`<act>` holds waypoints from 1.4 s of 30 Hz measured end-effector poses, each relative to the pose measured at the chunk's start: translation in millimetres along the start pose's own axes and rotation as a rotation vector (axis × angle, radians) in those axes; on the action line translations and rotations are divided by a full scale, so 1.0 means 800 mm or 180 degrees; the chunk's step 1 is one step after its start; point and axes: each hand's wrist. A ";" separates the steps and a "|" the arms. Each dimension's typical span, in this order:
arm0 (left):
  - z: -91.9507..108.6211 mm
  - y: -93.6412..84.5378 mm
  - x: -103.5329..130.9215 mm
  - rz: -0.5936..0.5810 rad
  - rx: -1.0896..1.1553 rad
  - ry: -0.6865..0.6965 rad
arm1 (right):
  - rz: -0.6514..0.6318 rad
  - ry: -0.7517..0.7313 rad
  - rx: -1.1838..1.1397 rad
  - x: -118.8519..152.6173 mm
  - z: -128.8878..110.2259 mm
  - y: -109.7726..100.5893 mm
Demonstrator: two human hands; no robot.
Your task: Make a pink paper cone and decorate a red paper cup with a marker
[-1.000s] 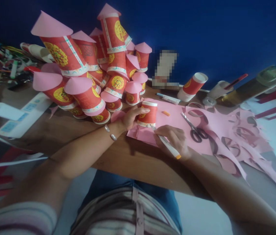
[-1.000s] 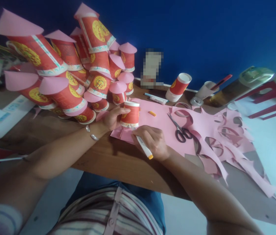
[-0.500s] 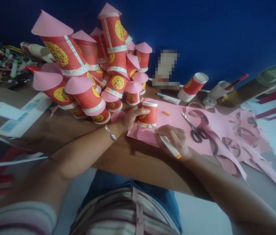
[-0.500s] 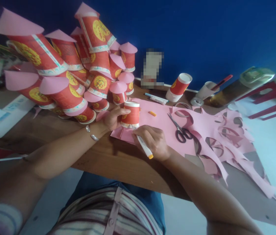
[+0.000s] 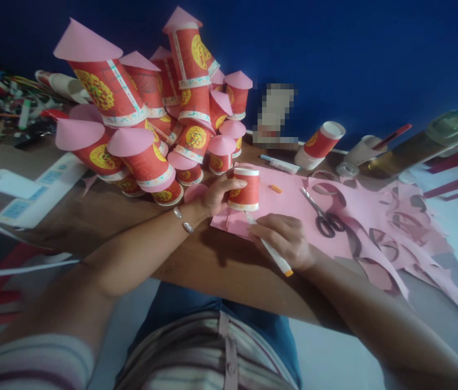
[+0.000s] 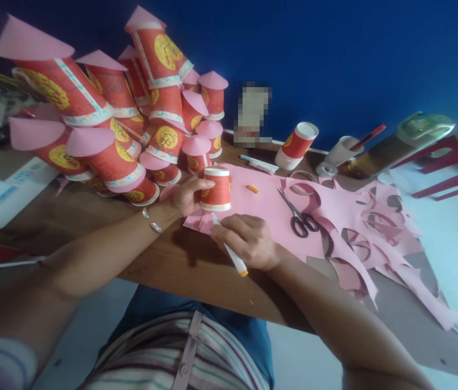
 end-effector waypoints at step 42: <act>-0.020 -0.014 -0.010 0.0161 -0.0178 0.0389 | -0.0379 0.1963 0.0857 0.031 0.054 0.032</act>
Point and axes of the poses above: each hand's wrist, its own x-axis away from the middle knuckle, its own y-axis out of the palm, z = x × y, and after that the axes turned 1 degree about z, right-handed
